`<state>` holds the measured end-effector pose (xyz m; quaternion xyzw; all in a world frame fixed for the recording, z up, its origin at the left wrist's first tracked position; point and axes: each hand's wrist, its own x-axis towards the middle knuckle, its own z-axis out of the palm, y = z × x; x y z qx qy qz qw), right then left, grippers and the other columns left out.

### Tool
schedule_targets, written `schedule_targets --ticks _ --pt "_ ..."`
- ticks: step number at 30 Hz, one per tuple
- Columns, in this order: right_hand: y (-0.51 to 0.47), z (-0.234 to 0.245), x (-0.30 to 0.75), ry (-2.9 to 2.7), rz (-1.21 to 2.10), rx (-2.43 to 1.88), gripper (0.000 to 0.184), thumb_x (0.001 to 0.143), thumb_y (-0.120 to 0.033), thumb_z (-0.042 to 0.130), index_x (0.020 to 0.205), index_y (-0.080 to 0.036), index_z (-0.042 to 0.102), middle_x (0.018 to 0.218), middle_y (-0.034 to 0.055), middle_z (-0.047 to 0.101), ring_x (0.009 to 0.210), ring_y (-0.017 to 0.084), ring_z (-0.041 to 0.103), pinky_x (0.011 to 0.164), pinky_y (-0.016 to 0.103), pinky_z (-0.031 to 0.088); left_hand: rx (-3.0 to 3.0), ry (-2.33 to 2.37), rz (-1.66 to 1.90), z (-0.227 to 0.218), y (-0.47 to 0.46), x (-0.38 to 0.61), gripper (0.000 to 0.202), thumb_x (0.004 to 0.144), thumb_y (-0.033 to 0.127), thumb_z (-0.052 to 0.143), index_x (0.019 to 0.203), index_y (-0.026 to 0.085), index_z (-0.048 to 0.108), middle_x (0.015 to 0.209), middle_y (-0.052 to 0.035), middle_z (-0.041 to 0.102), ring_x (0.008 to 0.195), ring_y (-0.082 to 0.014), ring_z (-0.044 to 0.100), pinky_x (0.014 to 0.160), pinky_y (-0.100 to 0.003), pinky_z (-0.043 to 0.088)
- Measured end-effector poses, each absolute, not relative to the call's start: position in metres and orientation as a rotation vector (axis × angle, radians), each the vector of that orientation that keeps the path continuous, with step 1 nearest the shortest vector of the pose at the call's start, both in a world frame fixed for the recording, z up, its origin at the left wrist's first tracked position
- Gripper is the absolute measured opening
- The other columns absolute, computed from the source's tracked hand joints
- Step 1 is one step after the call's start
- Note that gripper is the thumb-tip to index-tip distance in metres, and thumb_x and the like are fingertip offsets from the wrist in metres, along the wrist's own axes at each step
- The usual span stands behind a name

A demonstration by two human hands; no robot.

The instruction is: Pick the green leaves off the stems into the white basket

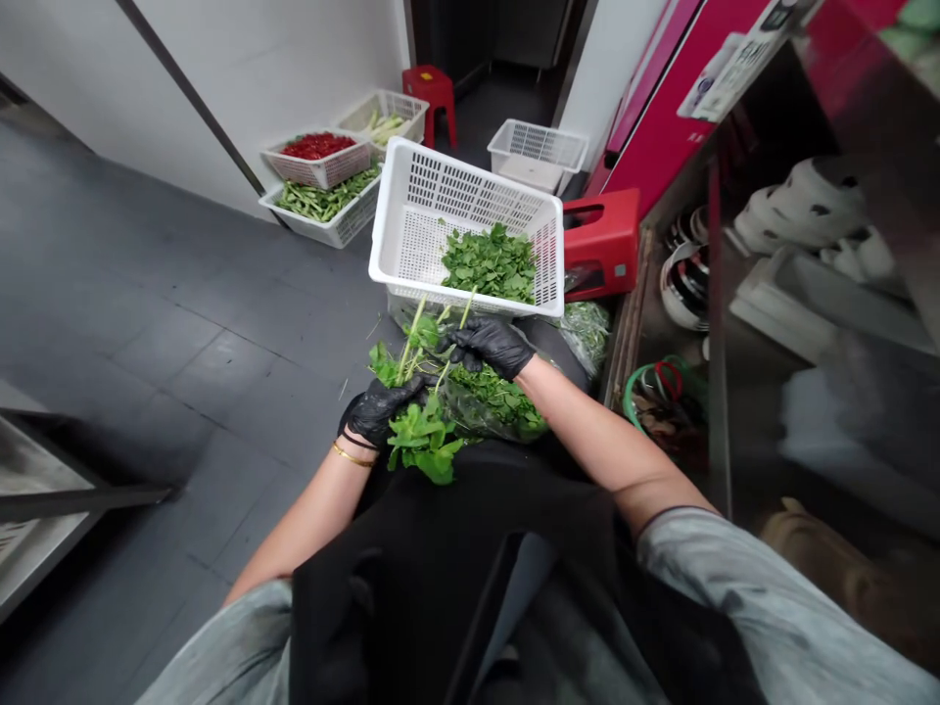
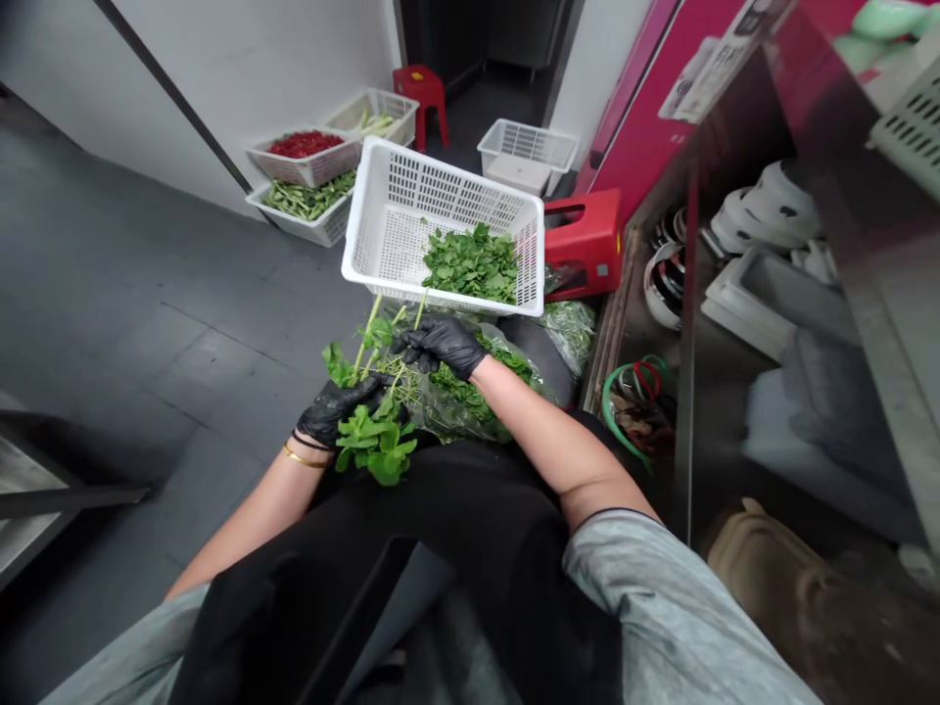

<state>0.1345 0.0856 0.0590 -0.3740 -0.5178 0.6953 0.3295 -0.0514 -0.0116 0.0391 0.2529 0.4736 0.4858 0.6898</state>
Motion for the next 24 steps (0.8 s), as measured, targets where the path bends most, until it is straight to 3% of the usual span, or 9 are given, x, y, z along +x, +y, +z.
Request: schedule_targets --ticks 3,7,12,18,21,24 --pt "0.068 0.052 0.119 -1.344 1.777 -1.047 0.034 0.064 -0.044 0.075 0.075 -0.014 0.064 0.057 -0.0016 0.064 0.039 0.006 0.049 0.035 0.017 0.034 0.655 1.101 1.050 0.041 -0.014 -0.043 0.032 0.050 0.024 0.088 0.074 0.014 0.070 0.053 0.0010 0.061 0.042 -0.0091 0.052 0.042 -0.021 0.044" --pt "0.044 0.037 0.108 -1.347 1.637 -1.077 0.034 0.063 -0.035 0.076 0.089 -0.016 0.067 0.070 -0.0025 0.066 0.058 0.008 0.057 0.053 0.018 0.045 0.593 1.167 1.191 0.040 -0.012 -0.035 0.037 0.042 0.027 0.090 0.070 0.014 0.069 0.055 0.0021 0.062 0.042 -0.0072 0.050 0.041 -0.020 0.042" --pt "0.020 0.025 0.114 -1.616 1.694 -1.058 0.027 0.061 -0.038 0.076 0.068 -0.013 0.066 0.065 -0.0003 0.064 0.064 0.011 0.057 0.062 0.022 0.045 0.506 1.112 1.283 0.043 -0.008 -0.030 0.034 0.047 0.026 0.088 0.074 0.015 0.072 0.059 -0.0001 0.065 0.052 -0.0124 0.059 0.049 -0.024 0.047" --pt "0.028 0.028 0.133 -1.715 1.592 -1.191 0.024 0.068 -0.037 0.070 0.065 -0.014 0.066 0.059 -0.0018 0.060 0.056 0.009 0.050 0.056 0.021 0.039 0.408 1.026 1.245 0.042 -0.010 -0.028 0.029 0.054 0.021 0.084 0.077 0.012 0.071 0.051 0.0034 0.057 0.040 -0.0055 0.048 0.041 -0.019 0.039" --pt "0.030 0.024 0.139 -1.517 1.758 -1.097 0.025 0.065 -0.038 0.073 0.066 -0.015 0.066 0.062 -0.0015 0.062 0.057 0.009 0.053 0.056 0.021 0.041 0.398 0.951 1.231 0.040 -0.009 -0.033 0.026 0.059 0.023 0.082 0.079 0.012 0.070 0.048 0.0052 0.051 0.038 -0.0039 0.043 0.040 -0.019 0.037" --pt "0.028 0.022 0.138 -1.145 1.981 -0.937 0.031 0.067 -0.044 0.072 0.081 -0.016 0.068 0.079 0.0015 0.069 0.061 0.010 0.058 0.056 0.022 0.045 0.399 0.897 1.195 0.044 -0.007 -0.037 0.022 0.064 0.025 0.079 0.078 0.012 0.068 0.048 0.0052 0.049 0.038 -0.0050 0.042 0.040 -0.021 0.038"
